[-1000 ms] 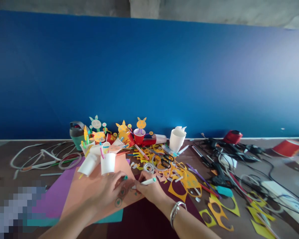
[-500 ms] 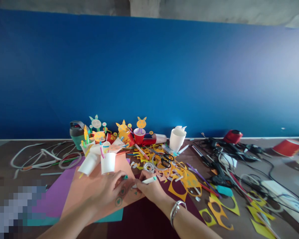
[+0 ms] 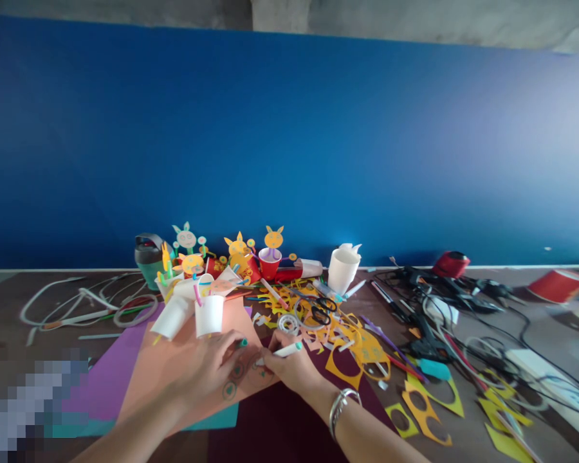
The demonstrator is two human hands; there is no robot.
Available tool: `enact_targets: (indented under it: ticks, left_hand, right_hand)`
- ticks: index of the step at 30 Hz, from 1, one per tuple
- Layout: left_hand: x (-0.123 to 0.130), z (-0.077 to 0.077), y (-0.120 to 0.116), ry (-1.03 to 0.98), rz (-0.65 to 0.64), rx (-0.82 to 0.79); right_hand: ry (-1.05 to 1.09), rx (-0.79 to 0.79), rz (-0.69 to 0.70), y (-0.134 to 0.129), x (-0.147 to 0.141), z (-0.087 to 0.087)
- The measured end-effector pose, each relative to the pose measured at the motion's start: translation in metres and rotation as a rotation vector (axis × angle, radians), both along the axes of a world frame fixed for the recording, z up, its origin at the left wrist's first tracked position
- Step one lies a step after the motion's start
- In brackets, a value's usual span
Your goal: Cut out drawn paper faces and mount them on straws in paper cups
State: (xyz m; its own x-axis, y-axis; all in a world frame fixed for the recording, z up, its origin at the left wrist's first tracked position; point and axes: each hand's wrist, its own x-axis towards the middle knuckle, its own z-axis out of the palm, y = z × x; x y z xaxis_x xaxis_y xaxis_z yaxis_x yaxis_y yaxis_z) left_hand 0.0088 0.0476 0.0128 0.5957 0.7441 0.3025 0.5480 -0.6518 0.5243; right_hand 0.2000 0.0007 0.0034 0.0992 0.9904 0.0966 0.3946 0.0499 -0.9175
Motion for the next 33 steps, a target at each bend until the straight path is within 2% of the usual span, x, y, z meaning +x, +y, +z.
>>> enact_targets:
  ticks: [14, 26, 33]
  left_hand:
    - [-0.0003, 0.0018, -0.0009, 0.000, -0.001, 0.014]
    - [-0.0002, -0.0006, -0.0004, -0.022, -0.003, 0.005]
    - [0.0006, -0.0032, 0.0004, -0.034, -0.020, -0.002]
  right_hand:
    - [-0.014, 0.038, 0.050, -0.0003, 0.0020, -0.0054]
    - [-0.089, 0.034, 0.009, 0.0000, 0.0017, -0.0073]
    - [0.003, 0.009, 0.001, 0.0008, 0.0011, -0.0055]
